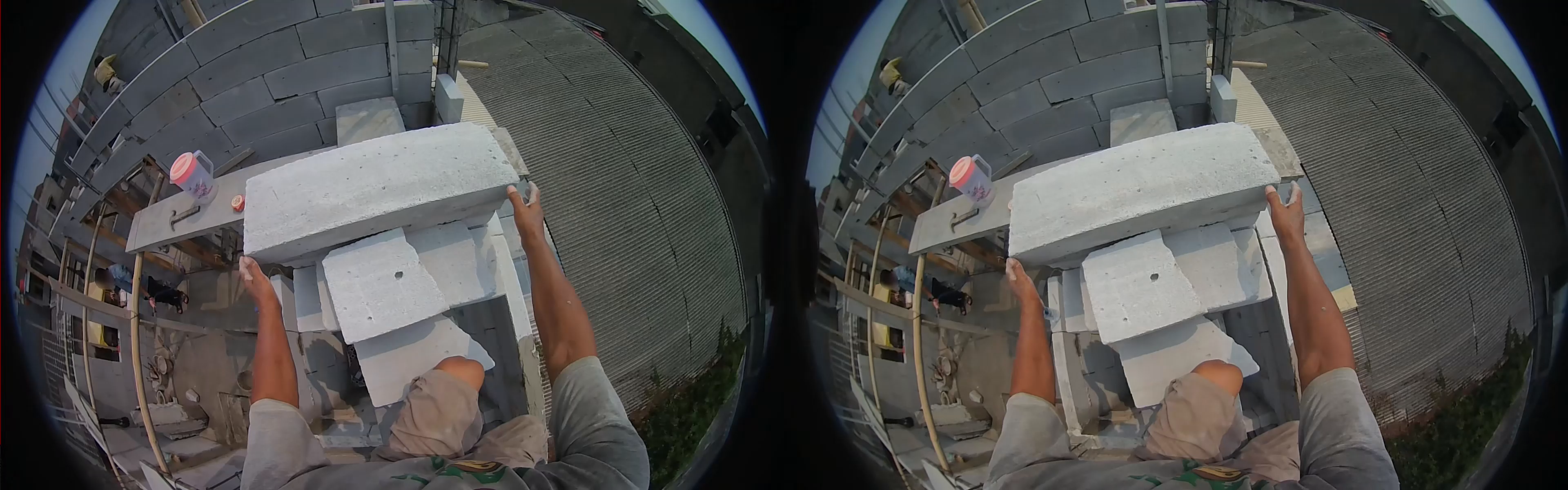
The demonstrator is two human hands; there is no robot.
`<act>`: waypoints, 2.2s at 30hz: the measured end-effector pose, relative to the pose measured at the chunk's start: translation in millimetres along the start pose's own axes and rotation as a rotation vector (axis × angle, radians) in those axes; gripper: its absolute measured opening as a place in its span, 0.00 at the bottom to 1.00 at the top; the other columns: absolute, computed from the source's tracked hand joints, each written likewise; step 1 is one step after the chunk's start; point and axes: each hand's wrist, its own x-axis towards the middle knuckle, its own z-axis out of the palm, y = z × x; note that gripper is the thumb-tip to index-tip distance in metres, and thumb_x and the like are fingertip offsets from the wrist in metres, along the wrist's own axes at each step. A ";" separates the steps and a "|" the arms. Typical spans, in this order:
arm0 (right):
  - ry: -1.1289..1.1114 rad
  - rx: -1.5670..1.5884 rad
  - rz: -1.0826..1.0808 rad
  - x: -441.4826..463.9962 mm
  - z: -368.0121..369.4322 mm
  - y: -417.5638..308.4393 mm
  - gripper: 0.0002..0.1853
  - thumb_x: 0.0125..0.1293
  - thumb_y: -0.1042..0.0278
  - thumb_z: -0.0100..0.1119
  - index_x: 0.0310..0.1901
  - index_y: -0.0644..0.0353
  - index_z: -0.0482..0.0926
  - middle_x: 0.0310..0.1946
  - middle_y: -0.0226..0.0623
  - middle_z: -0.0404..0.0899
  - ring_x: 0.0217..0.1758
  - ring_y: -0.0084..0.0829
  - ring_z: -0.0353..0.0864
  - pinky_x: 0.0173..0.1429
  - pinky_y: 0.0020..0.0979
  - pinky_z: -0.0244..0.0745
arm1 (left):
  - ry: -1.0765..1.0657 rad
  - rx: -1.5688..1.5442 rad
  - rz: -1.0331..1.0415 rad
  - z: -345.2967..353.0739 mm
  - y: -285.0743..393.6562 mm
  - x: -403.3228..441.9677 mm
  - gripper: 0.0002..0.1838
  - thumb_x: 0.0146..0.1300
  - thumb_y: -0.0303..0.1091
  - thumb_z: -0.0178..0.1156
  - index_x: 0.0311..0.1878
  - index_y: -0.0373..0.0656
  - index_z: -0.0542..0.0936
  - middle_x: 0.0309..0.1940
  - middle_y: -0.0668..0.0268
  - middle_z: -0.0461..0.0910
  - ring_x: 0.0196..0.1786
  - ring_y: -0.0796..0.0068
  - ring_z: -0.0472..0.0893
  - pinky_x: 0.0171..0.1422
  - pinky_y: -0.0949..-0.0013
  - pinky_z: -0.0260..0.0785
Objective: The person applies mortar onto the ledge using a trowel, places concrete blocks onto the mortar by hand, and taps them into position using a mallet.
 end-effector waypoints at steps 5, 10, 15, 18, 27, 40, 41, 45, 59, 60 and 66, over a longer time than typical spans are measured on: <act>-0.202 0.075 0.105 21.2 13.8 -10.9 0.44 0.58 0.42 0.62 0.68 0.65 0.58 0.64 0.57 0.65 0.68 0.47 0.65 0.67 0.38 0.61 | -0.027 -0.441 -0.144 10.8 -22.8 18.5 0.43 0.67 0.64 0.45 0.70 0.33 0.61 0.68 0.54 0.63 0.70 0.62 0.63 0.72 0.66 0.49; -0.190 0.137 0.275 21.3 17.4 -11.9 0.46 0.56 0.44 0.63 0.68 0.64 0.55 0.64 0.55 0.65 0.67 0.47 0.65 0.67 0.41 0.60 | -0.046 -0.220 -0.033 19.2 24.6 5.8 0.36 0.68 0.59 0.50 0.61 0.31 0.71 0.57 0.57 0.74 0.60 0.66 0.71 0.67 0.67 0.57; -0.213 0.205 0.254 15.7 15.9 12.0 0.43 0.59 0.45 0.62 0.69 0.56 0.51 0.67 0.52 0.57 0.69 0.51 0.58 0.64 0.56 0.59 | 0.027 -0.368 -0.098 24.7 40.9 4.4 0.26 0.67 0.48 0.53 0.54 0.32 0.76 0.50 0.60 0.78 0.52 0.70 0.75 0.59 0.68 0.63; -0.138 0.332 0.314 -13.4 -0.1 9.9 0.40 0.58 0.49 0.64 0.66 0.58 0.56 0.63 0.49 0.63 0.65 0.45 0.65 0.60 0.50 0.66 | -0.006 -0.404 -0.119 3.2 37.4 -9.6 0.23 0.67 0.44 0.55 0.51 0.31 0.78 0.47 0.62 0.80 0.49 0.70 0.77 0.56 0.68 0.66; -0.261 -0.211 0.077 -28.9 -81.0 -132.8 0.32 0.57 0.45 0.63 0.50 0.69 0.75 0.32 0.42 0.79 0.30 0.26 0.79 0.28 0.28 0.73 | -0.169 -0.050 -0.029 -34.6 173.9 -0.8 0.28 0.62 0.47 0.63 0.57 0.32 0.76 0.43 0.64 0.80 0.44 0.74 0.76 0.48 0.71 0.67; -0.271 -0.981 -0.881 32.0 -16.0 -149.9 0.48 0.54 0.27 0.56 0.72 0.45 0.57 0.65 0.53 0.64 0.71 0.45 0.60 0.72 0.49 0.56 | -0.418 0.644 0.779 5.7 187.9 83.7 0.55 0.41 0.65 0.71 0.69 0.41 0.64 0.67 0.48 0.64 0.69 0.50 0.63 0.71 0.54 0.56; -0.280 -1.068 -0.896 26.5 -12.8 -155.5 0.49 0.52 0.30 0.61 0.72 0.46 0.57 0.64 0.52 0.65 0.70 0.45 0.60 0.73 0.49 0.53 | -0.454 0.675 0.838 2.5 188.8 79.6 0.56 0.40 0.63 0.71 0.69 0.41 0.63 0.67 0.48 0.63 0.70 0.49 0.62 0.71 0.53 0.55; -0.393 -1.126 -0.940 8.3 -21.7 -177.7 0.51 0.40 0.51 0.77 0.67 0.52 0.60 0.54 0.44 0.70 0.63 0.41 0.66 0.72 0.45 0.55 | -0.500 0.983 0.969 -12.1 212.1 45.5 0.56 0.33 0.50 0.77 0.69 0.45 0.62 0.63 0.52 0.65 0.69 0.50 0.61 0.74 0.52 0.51; -0.452 -1.130 -0.935 -69.4 -112.8 -156.7 0.40 0.44 0.58 0.72 0.59 0.60 0.65 0.46 0.43 0.74 0.53 0.40 0.75 0.57 0.43 0.68 | -0.597 1.122 1.177 -19.7 244.7 1.5 0.45 0.33 0.38 0.77 0.59 0.44 0.67 0.58 0.64 0.73 0.64 0.64 0.70 0.72 0.53 0.51; -0.409 -1.104 -0.947 -79.3 -133.7 -156.6 0.39 0.44 0.56 0.73 0.58 0.60 0.67 0.43 0.42 0.75 0.50 0.40 0.76 0.54 0.42 0.69 | -0.630 1.100 1.205 -14.2 257.6 -4.5 0.45 0.33 0.37 0.77 0.59 0.44 0.68 0.58 0.64 0.73 0.63 0.64 0.70 0.71 0.54 0.51; -0.176 -1.139 -0.771 -152.4 -270.0 -146.6 0.40 0.43 0.53 0.75 0.57 0.58 0.67 0.41 0.40 0.75 0.49 0.39 0.78 0.53 0.43 0.73 | -0.804 0.929 1.459 45.3 332.8 -66.8 0.45 0.30 0.35 0.78 0.58 0.47 0.69 0.56 0.64 0.76 0.60 0.63 0.73 0.69 0.57 0.54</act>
